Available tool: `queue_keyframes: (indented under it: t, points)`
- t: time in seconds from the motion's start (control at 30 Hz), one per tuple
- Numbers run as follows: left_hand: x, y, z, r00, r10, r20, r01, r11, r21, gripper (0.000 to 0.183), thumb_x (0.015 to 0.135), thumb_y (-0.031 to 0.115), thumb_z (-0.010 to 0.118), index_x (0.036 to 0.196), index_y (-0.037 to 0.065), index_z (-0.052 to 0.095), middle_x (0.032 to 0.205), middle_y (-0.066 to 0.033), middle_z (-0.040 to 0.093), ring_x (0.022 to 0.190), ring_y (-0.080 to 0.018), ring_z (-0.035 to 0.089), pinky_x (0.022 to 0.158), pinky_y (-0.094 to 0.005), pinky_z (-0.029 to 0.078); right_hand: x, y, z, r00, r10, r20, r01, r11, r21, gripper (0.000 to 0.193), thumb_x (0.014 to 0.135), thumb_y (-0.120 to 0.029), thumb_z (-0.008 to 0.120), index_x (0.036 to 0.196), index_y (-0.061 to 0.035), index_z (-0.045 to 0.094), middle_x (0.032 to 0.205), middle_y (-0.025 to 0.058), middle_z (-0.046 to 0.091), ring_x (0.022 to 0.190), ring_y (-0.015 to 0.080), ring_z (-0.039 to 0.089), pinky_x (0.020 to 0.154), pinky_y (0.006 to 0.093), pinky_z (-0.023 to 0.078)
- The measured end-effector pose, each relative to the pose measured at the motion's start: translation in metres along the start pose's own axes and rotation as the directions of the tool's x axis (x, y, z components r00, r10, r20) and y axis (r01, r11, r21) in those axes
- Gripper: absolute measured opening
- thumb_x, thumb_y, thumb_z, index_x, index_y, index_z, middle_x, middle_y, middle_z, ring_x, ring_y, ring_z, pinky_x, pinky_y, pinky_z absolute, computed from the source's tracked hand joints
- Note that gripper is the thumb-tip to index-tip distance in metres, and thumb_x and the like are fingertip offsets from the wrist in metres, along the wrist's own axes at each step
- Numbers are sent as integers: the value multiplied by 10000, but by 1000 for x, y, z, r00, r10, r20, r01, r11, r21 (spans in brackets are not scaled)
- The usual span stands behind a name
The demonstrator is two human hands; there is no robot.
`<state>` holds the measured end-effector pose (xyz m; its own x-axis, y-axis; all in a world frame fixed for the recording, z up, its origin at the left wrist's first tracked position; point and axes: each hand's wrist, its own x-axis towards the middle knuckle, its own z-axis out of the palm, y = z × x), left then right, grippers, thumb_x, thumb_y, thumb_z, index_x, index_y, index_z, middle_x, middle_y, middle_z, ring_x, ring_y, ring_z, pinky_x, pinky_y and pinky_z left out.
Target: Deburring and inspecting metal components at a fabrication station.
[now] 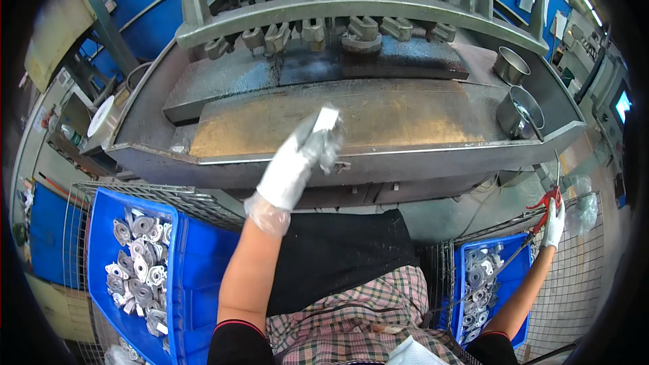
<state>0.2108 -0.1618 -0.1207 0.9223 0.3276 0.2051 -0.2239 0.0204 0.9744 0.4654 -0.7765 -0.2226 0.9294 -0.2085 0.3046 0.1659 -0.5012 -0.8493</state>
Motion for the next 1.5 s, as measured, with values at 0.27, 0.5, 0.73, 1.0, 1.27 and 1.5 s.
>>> queue_keyframes:
  t: [0.27,0.5,0.73,1.0,1.27,1.5]
  points:
    - [-79,-130,23,875,-382,297,379,159,-911,581,963,516,388,1273,36,488,1175,-206,581,1010,-425,594,707,-453,569,8,20,-12,974,207,91,-220,960,175,347,903,-279,631,1184,-78,603,725,-38,530,558,60,459,498,222,356]
    - [-107,-217,1,795,-553,250,312,19,-950,561,961,539,381,1216,62,530,1107,-192,611,984,-439,590,691,-459,571,-42,-124,13,986,3,167,-44,968,245,385,945,-312,566,1205,-29,591,898,-5,611,612,39,423,563,199,360]
    - [-119,-281,-23,778,-610,151,238,63,-969,595,955,598,307,1165,106,567,1047,-155,637,948,-393,601,660,-440,552,-164,-229,138,548,-105,830,156,988,22,295,931,-256,540,1082,-10,602,1034,51,603,946,148,548,857,298,433]
    - [-121,-300,-21,671,-741,31,242,180,-953,535,969,543,311,1245,143,533,1164,-93,616,1086,-328,553,924,-498,445,-267,-237,234,190,70,979,701,689,-185,423,899,-477,493,1149,-143,560,897,216,667,842,421,634,763,489,496]
    - [-134,-355,-41,945,-180,274,81,-680,-728,515,983,500,290,1285,141,502,1197,-72,599,1113,-262,545,1004,-449,403,-292,-264,272,67,86,994,807,580,-105,363,902,-428,472,1055,-107,548,918,175,671,859,380,642,772,468,500]
    - [-120,-309,-23,745,-667,-6,74,91,-993,543,971,541,306,1265,147,535,1206,-93,597,1120,-296,539,1001,-473,402,-293,-269,282,64,168,984,824,547,-147,393,899,-428,466,1083,-91,548,954,162,669,892,365,640,792,455,500]
